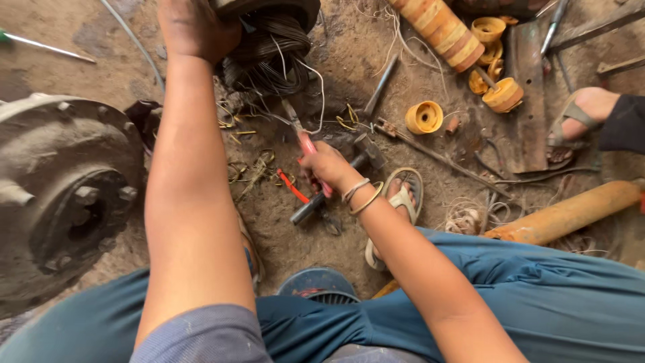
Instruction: The person sits on the ground and uses pliers to cut and strip insulation from a bundle of wires attached to a motor component. They repeatedly pull and separate the stripped wires, gathering them into a bundle in their hands.
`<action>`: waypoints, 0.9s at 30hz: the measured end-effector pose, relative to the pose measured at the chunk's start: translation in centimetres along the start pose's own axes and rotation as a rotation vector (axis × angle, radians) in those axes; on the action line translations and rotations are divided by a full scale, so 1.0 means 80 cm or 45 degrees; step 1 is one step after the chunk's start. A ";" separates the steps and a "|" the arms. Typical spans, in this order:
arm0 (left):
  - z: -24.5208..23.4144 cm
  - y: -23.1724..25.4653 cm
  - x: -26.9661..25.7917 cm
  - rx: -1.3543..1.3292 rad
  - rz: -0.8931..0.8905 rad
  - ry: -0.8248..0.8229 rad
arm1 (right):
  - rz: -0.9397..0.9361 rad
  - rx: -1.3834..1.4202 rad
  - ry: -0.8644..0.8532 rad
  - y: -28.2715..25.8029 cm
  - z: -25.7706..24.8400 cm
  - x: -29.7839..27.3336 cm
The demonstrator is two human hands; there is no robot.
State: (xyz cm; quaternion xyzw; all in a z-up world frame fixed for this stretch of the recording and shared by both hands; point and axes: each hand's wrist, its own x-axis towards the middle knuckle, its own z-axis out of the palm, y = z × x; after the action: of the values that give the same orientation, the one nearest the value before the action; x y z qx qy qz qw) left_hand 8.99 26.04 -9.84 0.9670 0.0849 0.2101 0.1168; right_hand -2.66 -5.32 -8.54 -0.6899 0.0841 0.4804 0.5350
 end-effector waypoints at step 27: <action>0.146 0.191 -0.174 -0.698 -0.440 0.266 | 0.172 0.173 -0.110 0.150 -0.101 0.066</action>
State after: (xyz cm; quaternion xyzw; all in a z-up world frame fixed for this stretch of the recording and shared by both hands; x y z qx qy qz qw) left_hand 3.22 6.24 -21.56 0.8442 0.1995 0.3001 0.3969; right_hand -2.76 -14.80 -20.69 -0.6235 0.1397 0.5377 0.5500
